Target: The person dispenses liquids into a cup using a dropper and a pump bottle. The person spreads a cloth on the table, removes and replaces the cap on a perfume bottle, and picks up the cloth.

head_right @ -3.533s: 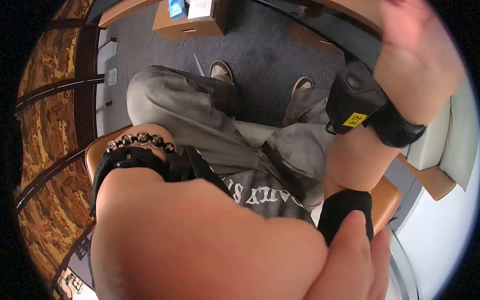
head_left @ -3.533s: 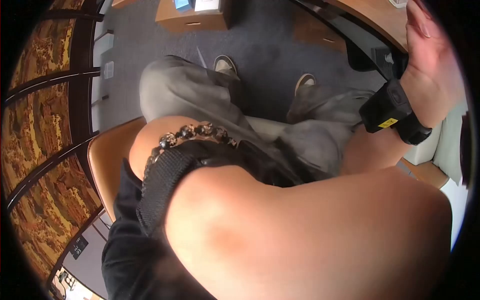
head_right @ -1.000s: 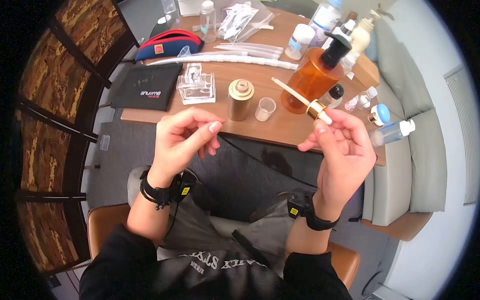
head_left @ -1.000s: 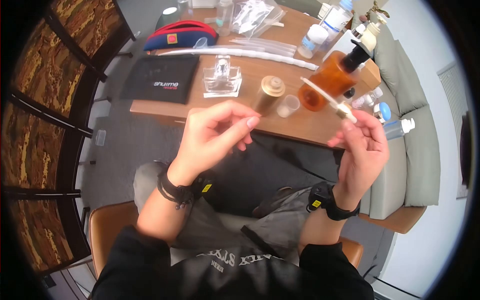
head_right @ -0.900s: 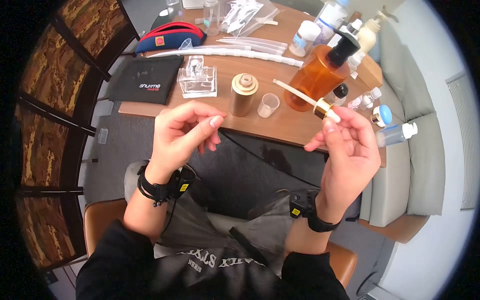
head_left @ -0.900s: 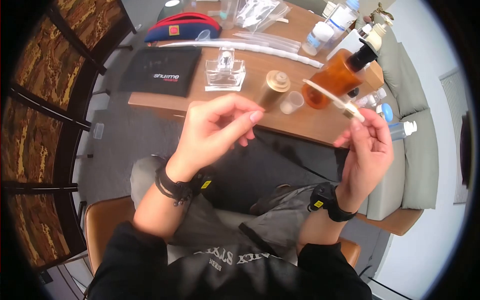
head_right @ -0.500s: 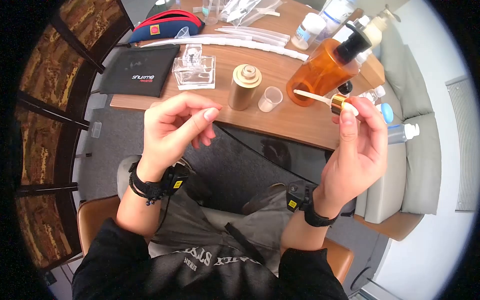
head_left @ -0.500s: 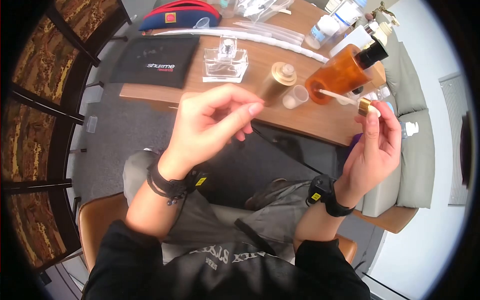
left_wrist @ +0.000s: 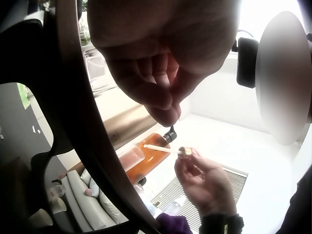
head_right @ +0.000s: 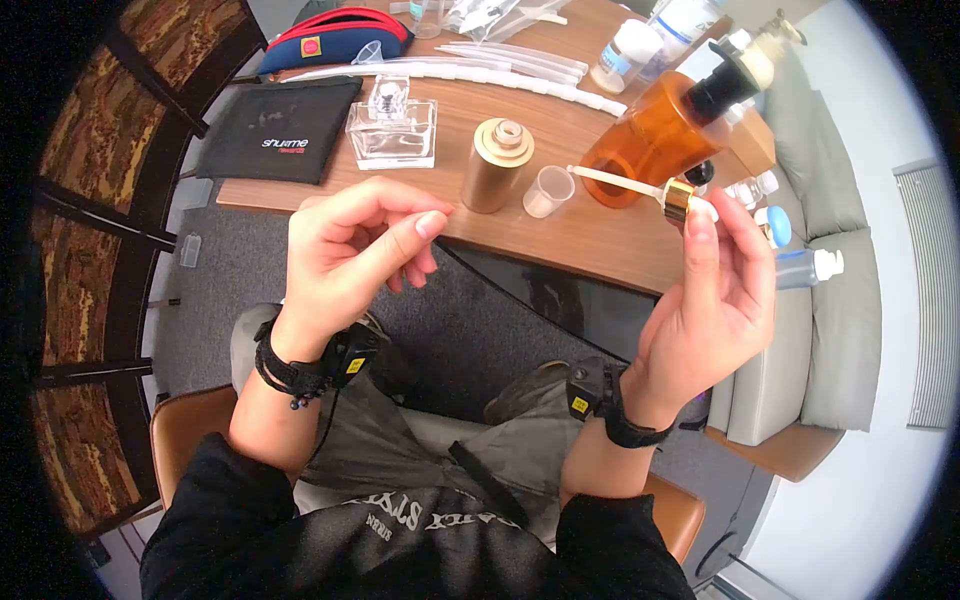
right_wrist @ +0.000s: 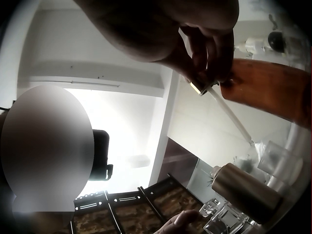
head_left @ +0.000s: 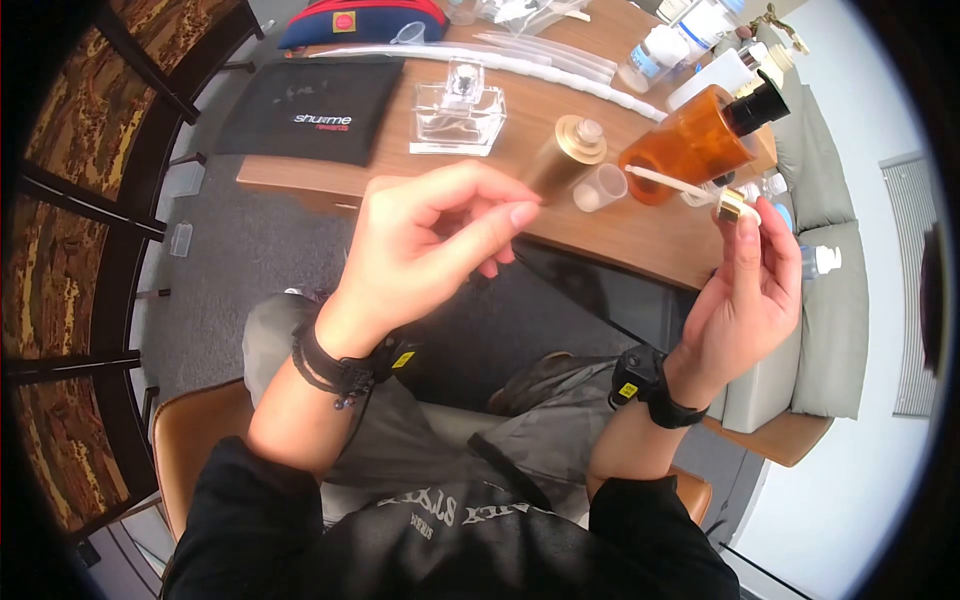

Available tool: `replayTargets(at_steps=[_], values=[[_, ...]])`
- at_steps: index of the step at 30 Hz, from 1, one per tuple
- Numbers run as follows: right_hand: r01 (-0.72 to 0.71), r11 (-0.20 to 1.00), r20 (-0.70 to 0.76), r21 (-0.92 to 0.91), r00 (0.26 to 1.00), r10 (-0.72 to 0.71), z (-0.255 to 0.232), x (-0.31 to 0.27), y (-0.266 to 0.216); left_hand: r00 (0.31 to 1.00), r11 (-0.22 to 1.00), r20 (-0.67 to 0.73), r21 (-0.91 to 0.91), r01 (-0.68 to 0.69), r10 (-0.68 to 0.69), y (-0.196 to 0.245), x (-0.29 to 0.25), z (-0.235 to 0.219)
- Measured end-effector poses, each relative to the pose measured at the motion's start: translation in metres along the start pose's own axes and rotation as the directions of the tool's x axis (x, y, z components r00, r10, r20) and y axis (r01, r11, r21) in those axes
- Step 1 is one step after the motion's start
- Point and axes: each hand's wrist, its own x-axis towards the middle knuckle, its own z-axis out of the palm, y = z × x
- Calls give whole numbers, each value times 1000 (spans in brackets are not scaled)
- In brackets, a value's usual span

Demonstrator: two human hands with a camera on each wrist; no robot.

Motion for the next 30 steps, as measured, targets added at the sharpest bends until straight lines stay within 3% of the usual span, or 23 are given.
replayTargets(at_steps=[3,30], values=[[-5,1000,-12,3,1000,5,2,-1,0,995,993,4,51,-104,104,-7,0,1],[30,999,-31,14,999,-30,-1,1,8,995,993,3,57,-102,102,-12,0,2]])
